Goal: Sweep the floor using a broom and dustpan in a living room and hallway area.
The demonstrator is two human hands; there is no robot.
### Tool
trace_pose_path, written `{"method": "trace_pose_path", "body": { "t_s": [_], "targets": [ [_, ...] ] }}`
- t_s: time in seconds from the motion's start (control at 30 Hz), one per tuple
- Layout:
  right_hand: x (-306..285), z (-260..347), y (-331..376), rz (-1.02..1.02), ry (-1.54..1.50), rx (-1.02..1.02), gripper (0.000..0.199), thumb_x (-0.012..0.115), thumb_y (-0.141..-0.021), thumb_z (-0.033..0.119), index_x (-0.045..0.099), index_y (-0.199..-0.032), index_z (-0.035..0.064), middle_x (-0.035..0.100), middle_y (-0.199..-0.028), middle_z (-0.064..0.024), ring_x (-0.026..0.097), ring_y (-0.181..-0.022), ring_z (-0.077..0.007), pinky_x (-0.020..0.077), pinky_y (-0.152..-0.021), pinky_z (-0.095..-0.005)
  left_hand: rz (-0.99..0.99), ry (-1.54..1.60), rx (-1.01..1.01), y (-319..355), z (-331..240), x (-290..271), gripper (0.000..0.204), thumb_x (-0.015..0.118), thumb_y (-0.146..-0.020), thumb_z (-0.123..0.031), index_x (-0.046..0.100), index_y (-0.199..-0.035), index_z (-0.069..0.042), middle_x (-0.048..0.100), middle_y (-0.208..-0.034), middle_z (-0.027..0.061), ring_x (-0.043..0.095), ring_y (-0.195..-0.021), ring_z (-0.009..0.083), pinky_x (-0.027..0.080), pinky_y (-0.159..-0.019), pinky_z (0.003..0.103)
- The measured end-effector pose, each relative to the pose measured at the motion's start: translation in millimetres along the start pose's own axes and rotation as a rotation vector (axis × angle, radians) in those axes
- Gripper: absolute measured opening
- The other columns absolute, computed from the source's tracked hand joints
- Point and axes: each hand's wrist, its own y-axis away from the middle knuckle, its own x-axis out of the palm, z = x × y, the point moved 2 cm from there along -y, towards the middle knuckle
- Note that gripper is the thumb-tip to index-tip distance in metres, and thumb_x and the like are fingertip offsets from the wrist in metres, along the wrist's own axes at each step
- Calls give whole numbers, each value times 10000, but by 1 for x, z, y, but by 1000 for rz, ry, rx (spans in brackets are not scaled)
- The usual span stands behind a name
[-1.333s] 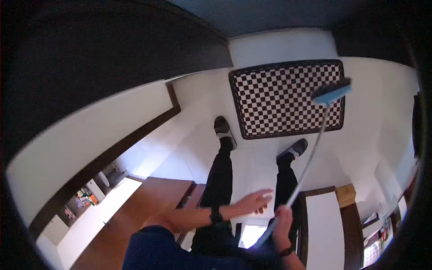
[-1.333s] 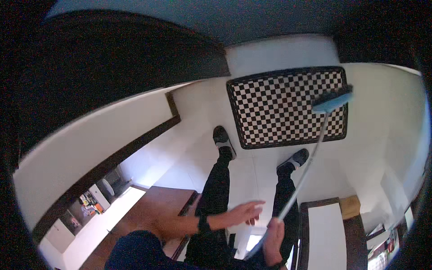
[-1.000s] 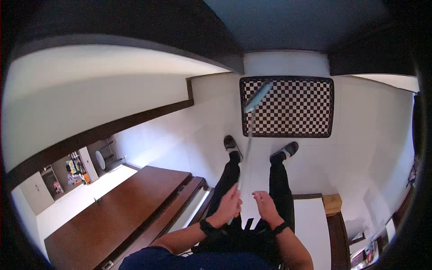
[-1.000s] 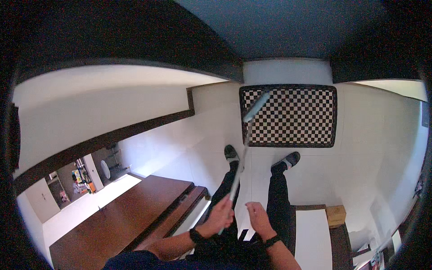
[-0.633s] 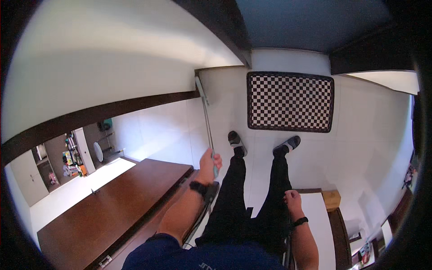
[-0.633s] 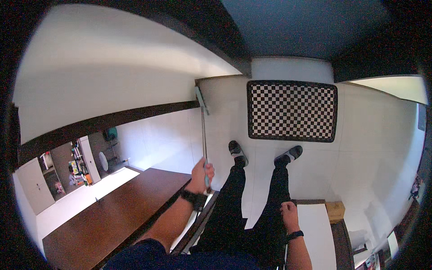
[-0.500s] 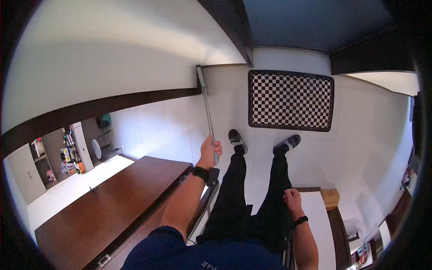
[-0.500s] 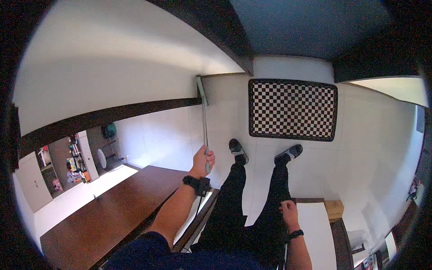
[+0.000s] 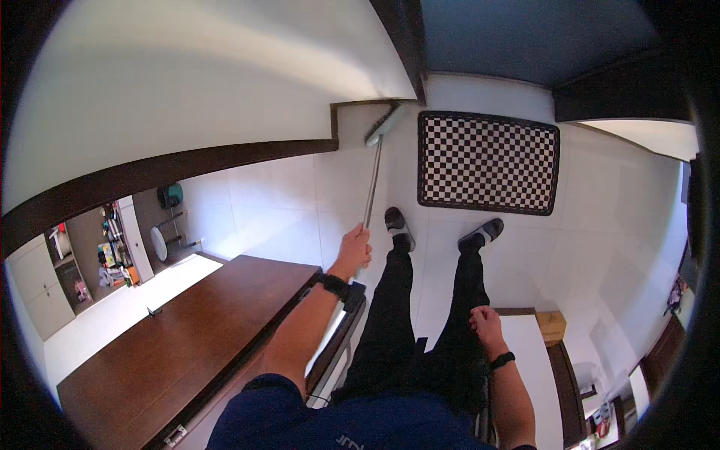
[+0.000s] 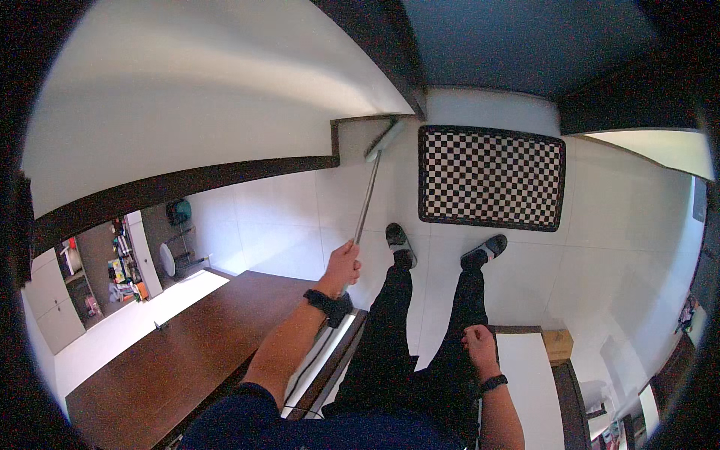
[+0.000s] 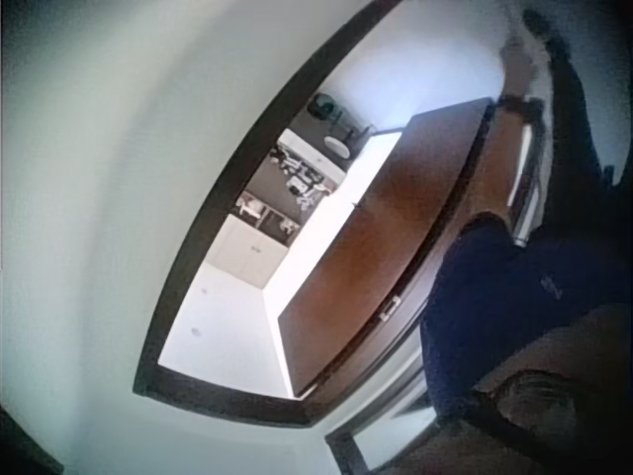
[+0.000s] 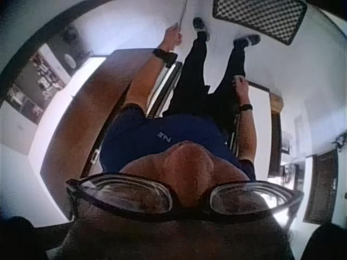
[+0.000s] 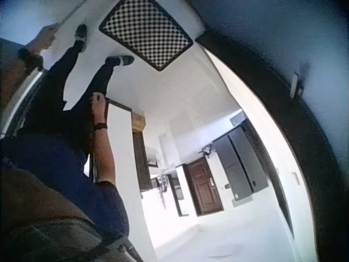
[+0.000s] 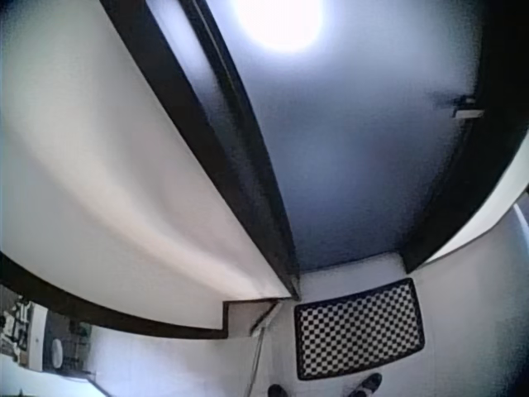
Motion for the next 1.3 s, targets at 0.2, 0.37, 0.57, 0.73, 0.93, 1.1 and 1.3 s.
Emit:
{"method": "trace_pose_path", "body": {
  "t_s": [0.2, 0.37, 0.57, 0.73, 0.93, 1.1, 1.3],
  "targets": [
    [0, 5, -3, -33, 65, -21, 177, 524, -916, 181, 580, -881, 17, 586, -694, -43, 532, -583, -95, 438, -521, -236, -19, -368, 80, 2, -19, -49, 368, 519, -929, -271, 481, -1287, -192, 383, -516, -22, 400, -385, 115, 344, -344, 285],
    [16, 15, -4, -8, 58, -51, 178, 526, -919, 184, 575, -893, 15, 587, -694, -40, 532, -584, -95, 442, -529, -236, -13, -577, 309, -44, -73, -65, 387, 434, -932, -271, 475, -1259, -68, 452, -518, 39, 446, -383, 155, 386, -354, 303],
    [29, 12, -8, 22, 168, 34, 232, 530, -922, 218, 582, -938, -7, 601, -725, -43, 548, -637, -108, 457, -580, -258, -39, -843, 240, -45, -49, -93, 418, 409, -930, -252, 444, -1273, -15, 538, -570, 129, 506, -399, 223, 441, -393, 351],
    [47, 26, -6, 43, 161, 71, 232, 530, -924, 224, 581, -932, -2, 600, -724, -44, 543, -628, -107, 455, -580, -261, -50, -973, 325, -23, 31, -137, 414, 428, -942, -247, 455, -1290, -25, 596, -713, 173, 577, -568, 221, 474, -519, 353],
    [59, 19, -7, 35, 205, 97, 219, 531, -923, 226, 579, -920, 12, 593, -716, -40, 538, -621, -108, 457, -580, -260, -100, -725, 579, -11, 44, -149, 435, 470, -934, -259, 460, -1296, -19, 587, -725, 182, 562, -574, 201, 483, -559, 344],
    [83, 39, -8, 52, 239, 134, 211, 529, -921, 220, 577, -923, 15, 592, -715, -40, 542, -625, -110, 460, -585, -257, -198, -888, 740, -84, -33, -129, 423, 443, -911, -253, 477, -1265, -25, 595, -985, 301, 566, -944, 455, 461, -836, 500],
    [94, 47, -12, 59, 280, 88, 182, 525, -922, 215, 585, -916, 44, 583, -707, -18, 529, -610, -88, 426, -546, -226, -170, -996, 561, -116, -17, -127, 411, 420, -921, -241, 443, -1275, -35, 603, -921, 314, 578, -873, 483, 468, -797, 535]
  ]
}}
